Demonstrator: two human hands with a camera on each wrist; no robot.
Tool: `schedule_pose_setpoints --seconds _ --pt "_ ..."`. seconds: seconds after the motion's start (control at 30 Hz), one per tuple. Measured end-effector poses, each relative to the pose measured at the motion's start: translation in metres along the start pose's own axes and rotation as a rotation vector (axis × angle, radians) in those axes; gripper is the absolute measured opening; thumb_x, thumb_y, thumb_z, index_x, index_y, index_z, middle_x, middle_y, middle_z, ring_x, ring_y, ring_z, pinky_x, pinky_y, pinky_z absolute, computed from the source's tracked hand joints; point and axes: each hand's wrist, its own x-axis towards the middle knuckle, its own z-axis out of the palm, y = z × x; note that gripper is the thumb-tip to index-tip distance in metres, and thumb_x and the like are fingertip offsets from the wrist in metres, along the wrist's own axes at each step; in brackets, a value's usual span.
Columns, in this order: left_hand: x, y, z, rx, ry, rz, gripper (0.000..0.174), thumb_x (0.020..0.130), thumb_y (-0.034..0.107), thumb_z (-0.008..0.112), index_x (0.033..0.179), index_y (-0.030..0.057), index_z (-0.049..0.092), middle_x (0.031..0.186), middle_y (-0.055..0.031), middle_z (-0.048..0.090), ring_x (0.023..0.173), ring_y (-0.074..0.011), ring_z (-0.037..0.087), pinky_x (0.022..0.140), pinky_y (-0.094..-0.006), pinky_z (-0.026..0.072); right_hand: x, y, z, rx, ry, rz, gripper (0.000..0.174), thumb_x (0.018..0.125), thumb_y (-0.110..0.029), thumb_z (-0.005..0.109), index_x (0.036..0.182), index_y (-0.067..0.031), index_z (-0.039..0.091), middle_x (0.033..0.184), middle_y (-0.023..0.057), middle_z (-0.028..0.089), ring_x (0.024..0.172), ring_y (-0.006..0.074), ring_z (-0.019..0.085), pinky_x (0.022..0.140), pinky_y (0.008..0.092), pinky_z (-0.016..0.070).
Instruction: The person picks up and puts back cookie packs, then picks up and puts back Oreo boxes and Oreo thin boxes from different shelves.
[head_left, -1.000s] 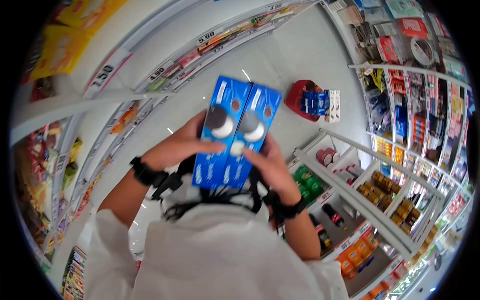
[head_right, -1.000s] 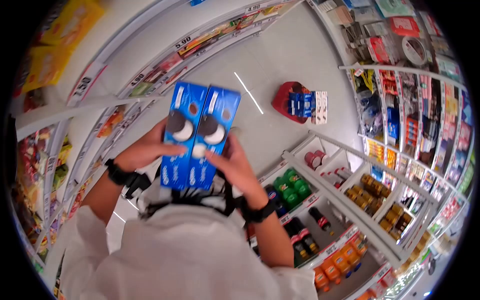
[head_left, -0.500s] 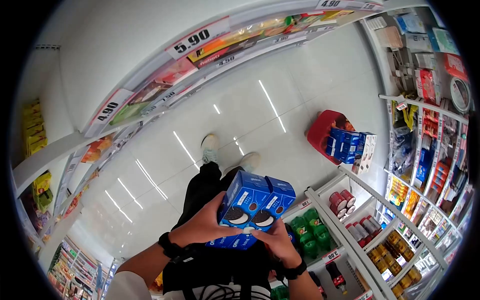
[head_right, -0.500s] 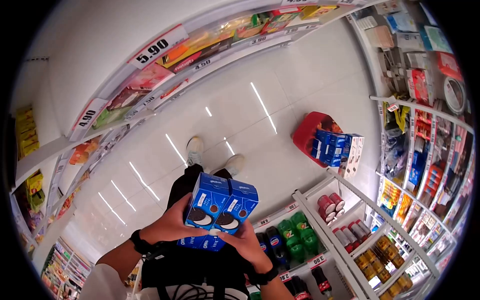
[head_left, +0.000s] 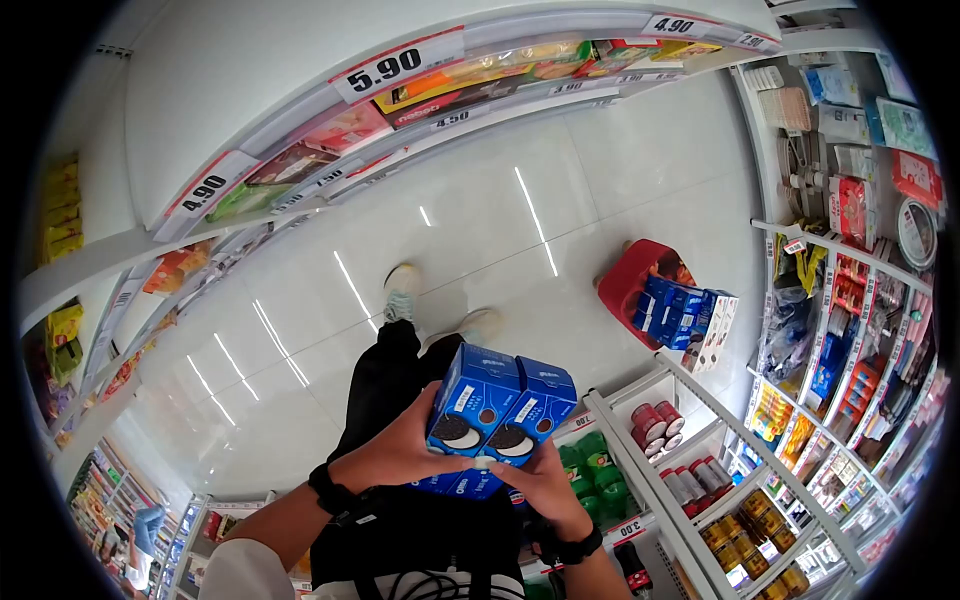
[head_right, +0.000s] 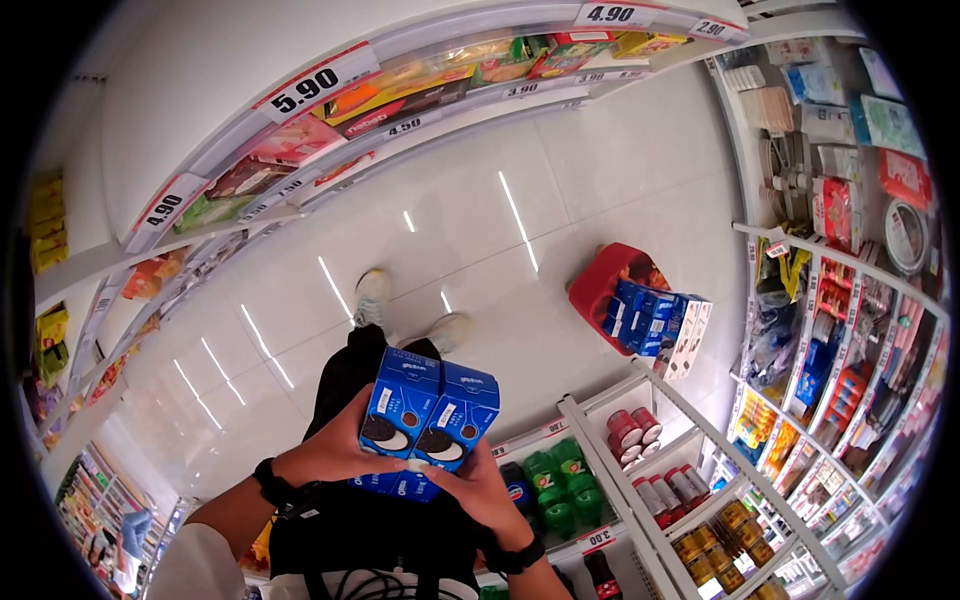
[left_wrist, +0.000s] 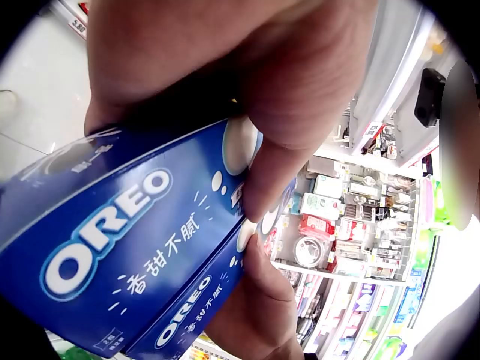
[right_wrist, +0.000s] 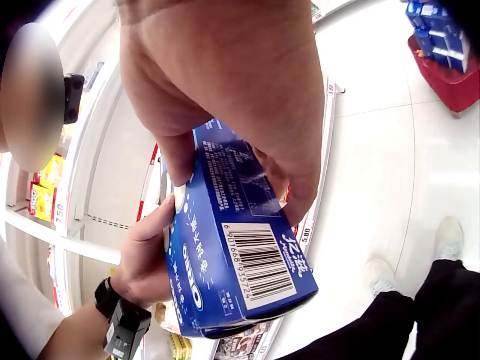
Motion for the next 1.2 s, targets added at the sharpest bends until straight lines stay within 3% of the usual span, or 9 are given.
schedule_pose_setpoints --seconds 0.77,1.2 --pt "-0.005 -0.022 0.020 0.044 0.182 0.073 0.096 0.066 0.026 0.088 0.137 -0.0011 0.031 0.123 -0.0142 0.054 0.118 -0.0211 0.053 0.100 -0.0348 0.0440 -0.011 0.010 -0.005 0.020 0.009 0.047 0.058 0.089 -0.001 0.063 0.139 -0.0043 0.034 0.129 0.0073 0.050 0.117 0.0146 0.050 0.097 0.0315 0.0433" --pt "-0.014 -0.009 0.021 0.004 0.235 0.109 0.088 0.065 0.022 0.087 0.133 -0.0010 0.037 0.118 -0.0132 0.058 0.110 -0.0196 0.057 0.096 -0.0326 0.0463 -0.011 0.003 0.007 -0.005 0.032 -0.036 0.058 0.086 -0.001 0.064 0.138 -0.0009 0.037 0.131 0.0102 0.052 0.116 0.0177 0.053 0.099 0.0330 0.0420"
